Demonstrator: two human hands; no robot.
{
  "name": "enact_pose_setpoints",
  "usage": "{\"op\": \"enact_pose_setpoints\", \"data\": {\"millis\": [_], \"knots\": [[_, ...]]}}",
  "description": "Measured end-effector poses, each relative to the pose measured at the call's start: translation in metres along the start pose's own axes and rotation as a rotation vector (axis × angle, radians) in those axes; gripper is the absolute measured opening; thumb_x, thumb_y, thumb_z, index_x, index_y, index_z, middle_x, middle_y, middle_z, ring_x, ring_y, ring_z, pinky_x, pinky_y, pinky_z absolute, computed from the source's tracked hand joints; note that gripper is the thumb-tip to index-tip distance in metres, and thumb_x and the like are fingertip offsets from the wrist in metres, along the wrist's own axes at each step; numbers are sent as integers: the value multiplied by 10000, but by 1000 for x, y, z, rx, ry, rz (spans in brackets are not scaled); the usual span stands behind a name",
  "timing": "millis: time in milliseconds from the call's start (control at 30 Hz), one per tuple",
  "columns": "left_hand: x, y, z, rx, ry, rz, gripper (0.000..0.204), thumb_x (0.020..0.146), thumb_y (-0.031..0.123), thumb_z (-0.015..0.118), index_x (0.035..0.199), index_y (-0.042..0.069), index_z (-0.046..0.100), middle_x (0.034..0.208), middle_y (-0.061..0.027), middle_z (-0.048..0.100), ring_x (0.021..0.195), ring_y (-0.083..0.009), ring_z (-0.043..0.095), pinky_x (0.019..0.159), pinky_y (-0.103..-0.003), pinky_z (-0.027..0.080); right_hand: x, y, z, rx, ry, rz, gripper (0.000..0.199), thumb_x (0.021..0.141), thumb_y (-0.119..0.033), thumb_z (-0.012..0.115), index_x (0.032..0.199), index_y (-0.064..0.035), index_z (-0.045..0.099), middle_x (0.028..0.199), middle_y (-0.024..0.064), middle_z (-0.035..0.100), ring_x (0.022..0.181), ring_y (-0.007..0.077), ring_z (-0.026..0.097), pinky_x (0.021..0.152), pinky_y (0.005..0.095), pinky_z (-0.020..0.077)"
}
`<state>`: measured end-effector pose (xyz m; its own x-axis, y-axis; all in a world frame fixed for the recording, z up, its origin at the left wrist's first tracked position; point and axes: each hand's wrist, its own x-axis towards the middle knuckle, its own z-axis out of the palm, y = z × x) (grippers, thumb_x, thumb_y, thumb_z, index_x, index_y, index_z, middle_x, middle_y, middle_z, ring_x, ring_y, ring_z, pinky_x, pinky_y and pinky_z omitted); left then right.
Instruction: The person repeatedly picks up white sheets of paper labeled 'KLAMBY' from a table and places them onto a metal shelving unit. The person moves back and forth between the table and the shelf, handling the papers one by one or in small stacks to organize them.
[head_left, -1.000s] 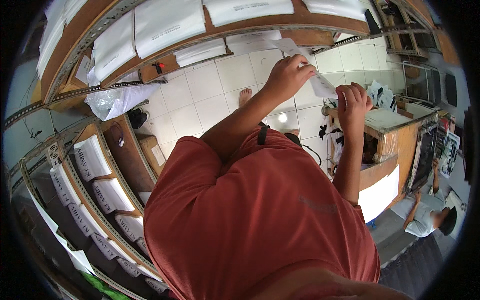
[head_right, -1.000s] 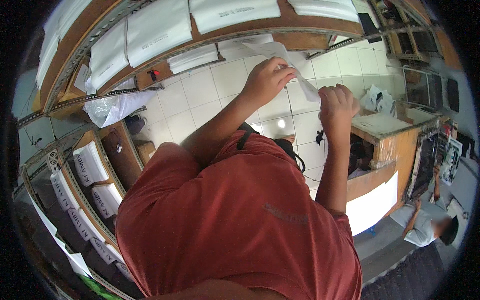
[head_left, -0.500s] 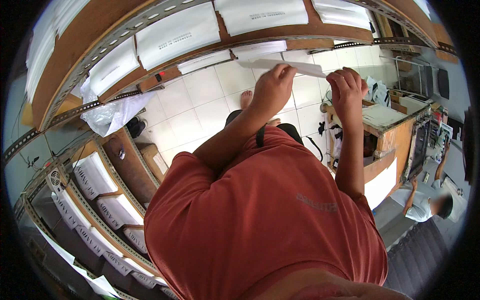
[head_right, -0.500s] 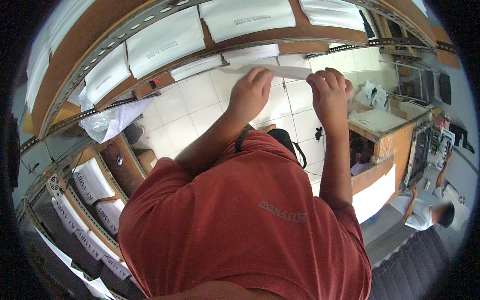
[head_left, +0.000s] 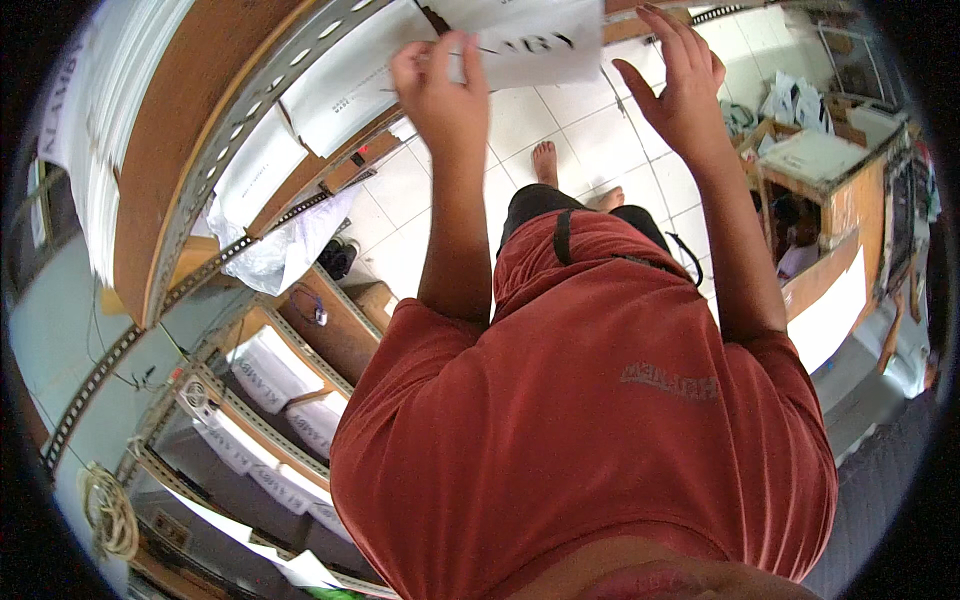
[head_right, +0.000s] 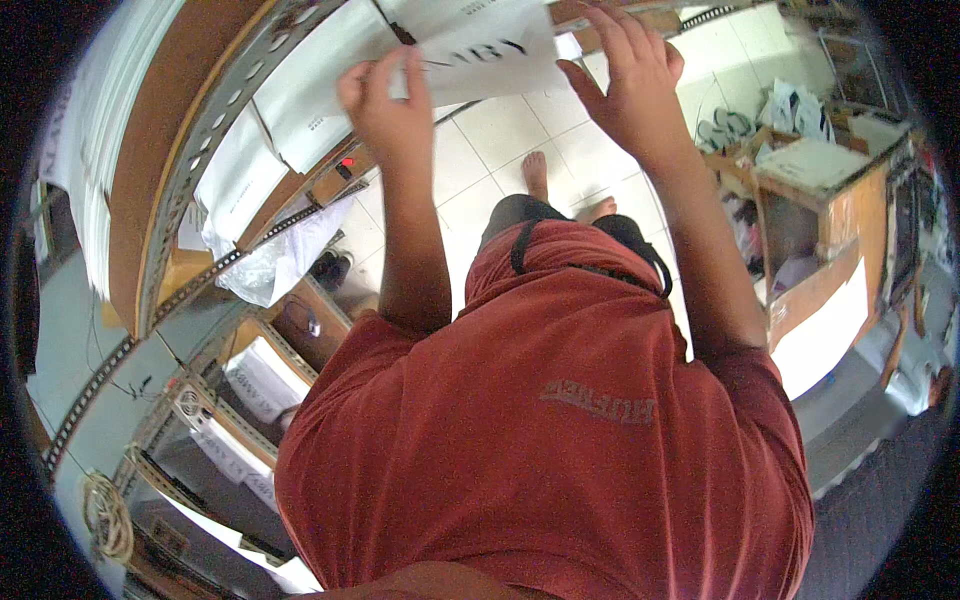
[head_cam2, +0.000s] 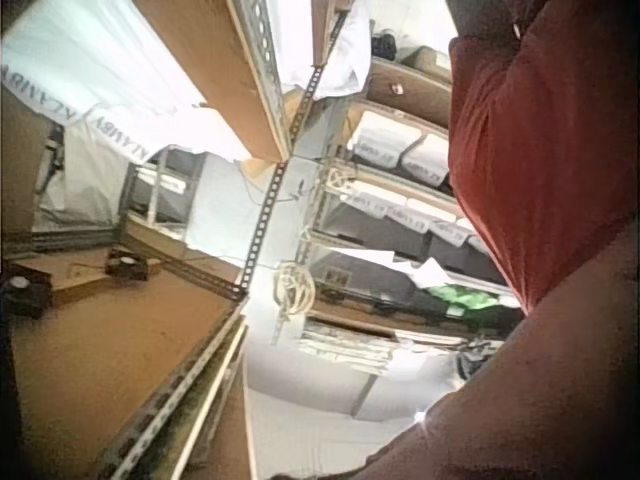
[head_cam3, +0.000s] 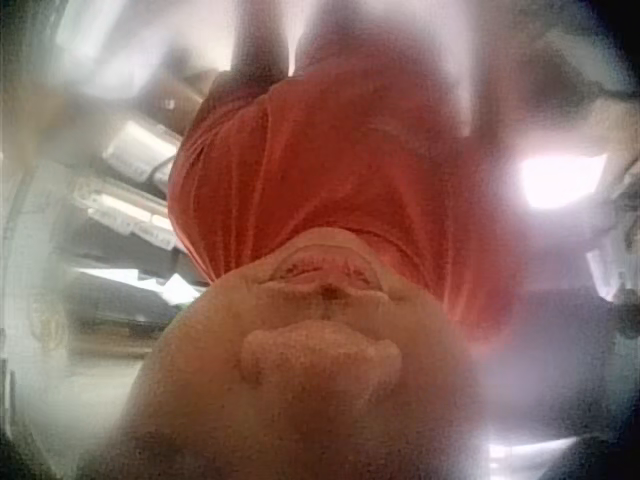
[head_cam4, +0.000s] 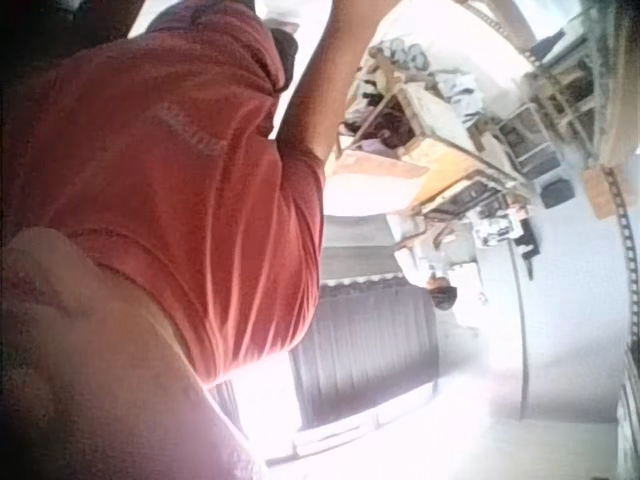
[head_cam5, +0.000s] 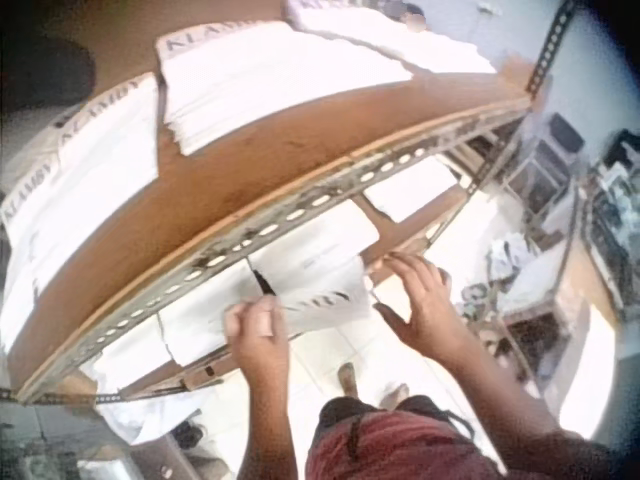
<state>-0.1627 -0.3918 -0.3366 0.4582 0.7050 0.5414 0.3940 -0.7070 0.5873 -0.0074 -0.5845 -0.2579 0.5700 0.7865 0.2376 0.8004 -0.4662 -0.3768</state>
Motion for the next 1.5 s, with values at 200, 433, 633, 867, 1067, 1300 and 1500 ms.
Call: {"op": "enact_pose_setpoints", "data": {"millis": [200, 433, 633, 867, 1067, 1300, 1500], "knots": [[51, -53, -1, 69, 115, 29, 191, 822, 277, 754, 938, 126, 748, 893, -119, 566, 806, -255, 537, 744, -367, 480, -105, 89, 53, -138, -138, 275, 537, 872, -362, 679, 1345, -188, 495, 1313, 64, 558, 1226, 272, 506, 988, 498, 351], [131, -186, -5, 295, -121, 106, 446, 867, 487, 631, 1149, 148, 699, 1245, -156, 629, 1136, -331, 582, 989, -399, 429, -281, 163, 94, -34, -636, 791, 453, 874, -450, 660, 1240, -197, 577, 1229, 83, 622, 1095, 255, 611, 929, 503, 403], [223, -300, 3, 760, -583, -184, 628, 877, 624, 476, 1166, 108, 688, 1265, -109, 632, 1156, -369, 581, 1012, -425, 417, -396, 182, 97, 90, -767, 1054, 453, 898, -455, 613, 1199, -116, 610, 1166, 111, 675, 1128, 279, 624, 939, 448, 472], [290, -388, 66, 974, -676, -296, 725, 866, 693, 407, 1133, 89, 706, 1160, -183, 672, 1116, -360, 615, 971, -439, 452, -447, 171, 90, 9, -979, 1130, 423, 921, -477, 569, 1172, -139, 608, 1111, 86, 686, 1087, 278, 636, 892, 470, 469], [349, -418, 97, 1129, -698, -305, 830, 842, 759, 381, 1290, 95, 600, 1346, -194, 549, 1245, -378, 520, 1054, -484, 378, -396, 141, 67, -52, -945, 1169, 422, 939, -474, 544, 1213, -157, 599, 1168, 53, 674, 1138, 232, 612, 948, 527, 394], [349, -424, 111, 937, -511, -194, 914, 811, 747, 462, 1399, 48, 474, 1441, -192, 458, 1330, -401, 418, 1120, -476, 309, -362, 142, 61, -83, -856, 1111, 402, 946, -429, 552, 1233, -150, 592, 1166, 67, 674, 1146, 241, 609, 957, 539, 387], [269, -335, 105, 398, -97, 119, 710, 826, 501, 615, 1292, -25, 515, 1336, -229, 507, 1244, -406, 466, 1057, -469, 368, -380, 154, 72, 7, -718, 1069, 429, 935, -390, 581, 1285, -148, 528, 1135, 85, 672, 1089, 273, 627, 959, 514, 414]]}}
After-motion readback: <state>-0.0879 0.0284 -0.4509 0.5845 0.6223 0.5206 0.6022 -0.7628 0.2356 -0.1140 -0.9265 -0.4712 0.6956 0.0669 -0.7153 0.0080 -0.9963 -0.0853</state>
